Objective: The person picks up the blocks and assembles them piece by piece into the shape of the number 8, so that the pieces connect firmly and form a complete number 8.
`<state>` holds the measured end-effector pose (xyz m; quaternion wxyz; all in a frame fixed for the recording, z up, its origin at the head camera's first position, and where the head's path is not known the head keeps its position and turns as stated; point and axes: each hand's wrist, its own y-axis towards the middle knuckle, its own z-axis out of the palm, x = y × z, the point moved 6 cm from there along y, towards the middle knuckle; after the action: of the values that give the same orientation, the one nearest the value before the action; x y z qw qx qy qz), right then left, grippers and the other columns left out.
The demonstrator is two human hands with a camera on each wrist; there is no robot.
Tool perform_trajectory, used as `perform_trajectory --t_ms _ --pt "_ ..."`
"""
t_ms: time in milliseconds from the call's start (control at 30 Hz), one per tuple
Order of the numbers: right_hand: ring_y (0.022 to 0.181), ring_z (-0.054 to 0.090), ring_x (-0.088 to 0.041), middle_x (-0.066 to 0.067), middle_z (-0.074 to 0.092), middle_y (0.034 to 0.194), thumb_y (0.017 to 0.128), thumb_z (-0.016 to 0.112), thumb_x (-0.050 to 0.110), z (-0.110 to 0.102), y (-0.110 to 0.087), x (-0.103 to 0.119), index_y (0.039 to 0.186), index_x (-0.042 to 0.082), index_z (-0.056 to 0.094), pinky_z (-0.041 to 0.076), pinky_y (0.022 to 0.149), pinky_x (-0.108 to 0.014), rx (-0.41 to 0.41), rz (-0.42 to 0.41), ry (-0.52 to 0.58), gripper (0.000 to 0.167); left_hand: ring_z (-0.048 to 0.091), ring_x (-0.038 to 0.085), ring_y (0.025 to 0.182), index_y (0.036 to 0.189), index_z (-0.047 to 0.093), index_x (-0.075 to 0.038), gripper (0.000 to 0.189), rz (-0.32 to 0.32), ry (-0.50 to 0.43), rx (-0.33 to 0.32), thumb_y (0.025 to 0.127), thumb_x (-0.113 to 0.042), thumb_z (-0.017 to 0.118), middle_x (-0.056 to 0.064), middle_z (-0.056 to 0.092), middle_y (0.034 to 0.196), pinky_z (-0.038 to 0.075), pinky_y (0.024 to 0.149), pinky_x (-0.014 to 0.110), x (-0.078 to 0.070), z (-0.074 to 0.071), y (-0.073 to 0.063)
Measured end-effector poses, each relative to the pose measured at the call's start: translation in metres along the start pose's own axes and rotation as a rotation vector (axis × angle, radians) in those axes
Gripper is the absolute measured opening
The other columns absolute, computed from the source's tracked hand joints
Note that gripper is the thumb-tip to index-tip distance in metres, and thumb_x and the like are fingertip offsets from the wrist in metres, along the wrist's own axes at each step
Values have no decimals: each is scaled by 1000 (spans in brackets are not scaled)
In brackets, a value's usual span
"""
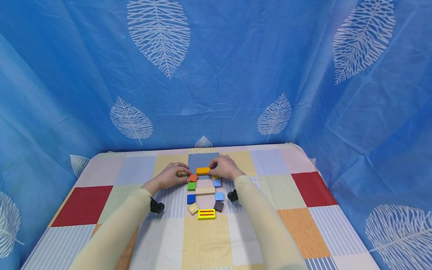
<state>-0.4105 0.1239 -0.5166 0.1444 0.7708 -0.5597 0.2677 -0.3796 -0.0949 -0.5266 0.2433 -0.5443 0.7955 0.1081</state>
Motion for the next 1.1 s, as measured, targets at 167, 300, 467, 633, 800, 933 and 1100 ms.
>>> perform_trajectory --t_ms 167,300,467,633,800,933,1100 --pt "107 48 -25 3 65 104 88 80 28 0 0 0 103 20 76 44 94 -44 0 -12 -9 18 38 34 137 122 76 -26 27 0 1 1 95 -34 74 5 53 145 34 113 54 0 -1 0" --pt "106 49 -24 4 65 105 87 81 32 2 1 2 104 20 76 43 94 -44 -14 -16 -24 21 38 34 137 122 76 -26 28 1 2 2 95 -35 74 5 53 146 33 113 54 0 -1 0" --pt "105 49 -24 5 66 104 87 81 36 4 4 4 103 23 78 41 94 -44 -23 -19 -46 21 37 35 138 123 76 -26 29 7 10 5 95 -35 74 6 53 146 33 113 54 0 0 0" --pt "104 48 -25 6 66 103 88 81 37 5 5 4 102 24 78 40 93 -45 -11 -18 -62 19 37 35 138 123 76 -26 29 12 13 4 96 -35 74 6 53 146 33 113 54 0 0 0" --pt "106 48 -26 6 66 103 89 81 35 4 5 4 101 24 77 40 96 -46 6 -21 -41 17 37 34 137 122 76 -26 28 7 1 10 96 -35 74 5 53 146 33 113 54 1 0 1" --pt "108 47 -26 6 66 104 89 81 34 3 6 3 101 24 77 40 96 -46 17 -15 -32 16 37 33 138 122 76 -26 29 -2 -6 7 95 -36 74 5 53 146 32 113 54 2 0 2" --pt "108 46 -26 6 65 104 89 81 33 3 6 3 99 25 76 39 97 -47 30 -1 -24 14 37 33 137 122 76 -26 29 -13 -6 5 95 -36 74 4 53 146 32 114 53 2 0 1"
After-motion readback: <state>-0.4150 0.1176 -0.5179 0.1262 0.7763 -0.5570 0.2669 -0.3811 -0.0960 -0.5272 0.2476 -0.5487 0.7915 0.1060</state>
